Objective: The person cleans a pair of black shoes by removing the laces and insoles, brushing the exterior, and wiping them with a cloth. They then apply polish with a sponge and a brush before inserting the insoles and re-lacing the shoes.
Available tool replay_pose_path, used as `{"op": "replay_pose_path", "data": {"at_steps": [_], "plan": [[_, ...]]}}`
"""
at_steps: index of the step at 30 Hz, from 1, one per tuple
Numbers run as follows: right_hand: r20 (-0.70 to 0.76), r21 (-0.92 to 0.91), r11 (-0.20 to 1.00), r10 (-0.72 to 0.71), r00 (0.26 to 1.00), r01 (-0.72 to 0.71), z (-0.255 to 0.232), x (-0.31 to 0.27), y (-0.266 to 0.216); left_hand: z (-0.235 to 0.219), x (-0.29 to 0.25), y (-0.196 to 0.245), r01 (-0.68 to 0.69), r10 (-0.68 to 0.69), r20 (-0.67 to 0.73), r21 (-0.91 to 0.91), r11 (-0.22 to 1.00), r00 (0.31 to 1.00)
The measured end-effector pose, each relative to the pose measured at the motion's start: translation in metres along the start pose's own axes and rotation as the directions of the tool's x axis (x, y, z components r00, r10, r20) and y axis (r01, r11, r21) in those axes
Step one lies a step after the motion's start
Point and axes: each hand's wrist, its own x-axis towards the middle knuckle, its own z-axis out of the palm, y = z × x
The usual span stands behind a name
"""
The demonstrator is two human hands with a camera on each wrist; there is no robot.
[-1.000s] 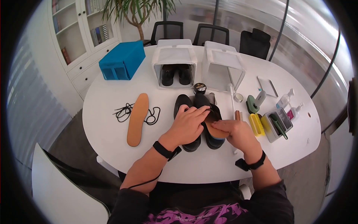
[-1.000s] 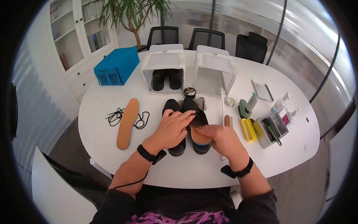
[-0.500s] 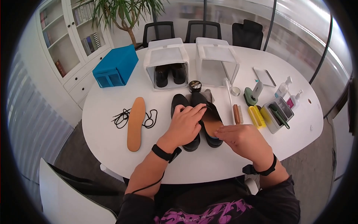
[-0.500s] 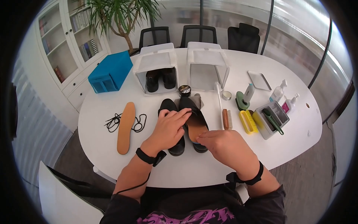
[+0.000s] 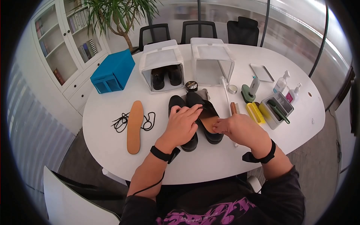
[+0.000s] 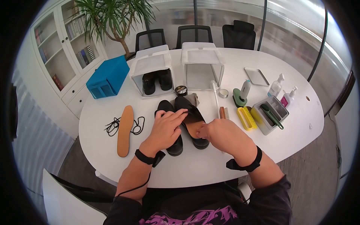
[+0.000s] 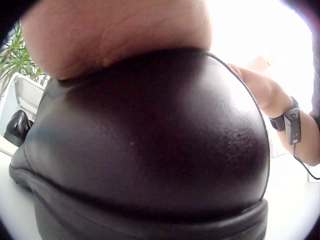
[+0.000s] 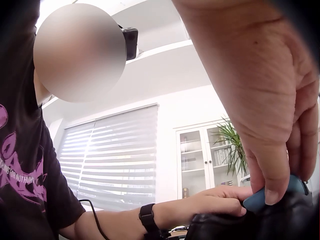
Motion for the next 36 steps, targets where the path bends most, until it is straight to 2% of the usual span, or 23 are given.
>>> {"op": "replay_pose_path", "data": {"at_steps": [3,5,9,11,13,15,17,18,20,24,27,29,30,32,36], "plan": [[-0.01,0.023,1.0,-0.011,1.0,0.011,-0.001,0.001,0.001,-0.001,0.0,0.001,0.007,-0.007,0.006,-0.002,1.0,1.0],[-0.258,-0.054,0.999,-0.023,0.966,0.01,-0.002,0.004,-0.002,-0.002,0.0,0.001,0.013,-0.013,0.006,-0.007,1.0,1.0],[-0.286,-0.06,0.998,-0.04,0.957,0.024,0.0,0.003,-0.001,-0.001,0.001,0.002,0.021,-0.021,-0.005,-0.019,1.0,1.0],[-0.103,-0.1,0.995,0.003,0.995,-0.014,0.001,-0.005,-0.001,-0.001,0.001,0.002,0.031,-0.031,0.0,-0.032,0.999,1.0],[-0.095,-0.094,0.996,0.0,0.996,-0.008,0.009,-0.006,0.001,0.0,0.001,0.001,0.013,-0.013,-0.023,-0.016,1.0,1.0],[-0.089,-0.092,0.996,-0.006,0.996,-0.002,0.015,-0.004,0.005,0.001,0.001,0.0,0.016,-0.016,-0.016,-0.02,1.0,1.0],[-0.203,-0.112,0.993,-0.005,0.979,-0.018,0.017,0.0,0.01,0.001,0.001,0.0,0.017,-0.017,-0.013,-0.021,1.0,1.0],[-0.205,-0.114,0.993,-0.007,0.979,-0.017,0.015,0.003,0.009,0.001,0.001,0.0,0.02,-0.021,-0.008,-0.028,0.999,1.0],[-0.036,-0.153,0.988,0.033,0.999,-0.039,0.01,0.008,0.008,0.0,0.001,0.0,0.022,-0.022,-0.002,-0.034,0.999,1.0],[0.008,-0.136,0.991,0.002,1.0,-0.001,0.004,0.014,0.017,0.0,0.001,0.001,0.026,-0.026,0.001,-0.031,0.999,1.0],[0.094,-0.118,0.992,-0.04,0.995,0.051,0.004,0.024,0.032,0.0,0.0,0.001,0.025,-0.025,0.004,-0.032,0.999,1.0],[0.294,-0.032,0.999,0.001,0.956,0.009,-0.005,0.032,0.032,0.0,0.0,0.002,0.013,-0.013,-0.004,-0.028,1.0,1.0],[0.29,-0.034,0.999,0.001,0.957,0.009,-0.008,0.035,0.027,0.0,0.0,0.002,0.022,-0.021,0.007,-0.031,0.999,1.0],[0.368,-0.173,0.985,0.075,0.927,-0.011,-0.013,0.041,0.018,-0.001,0.001,0.002,0.028,-0.028,0.018,-0.03,0.999,0.999],[0.337,-0.153,0.987,0.01,0.942,0.045,-0.009,0.046,0.021,-0.001,0.001,0.001,0.017,-0.017,0.019,-0.027,0.999,1.0]]}}
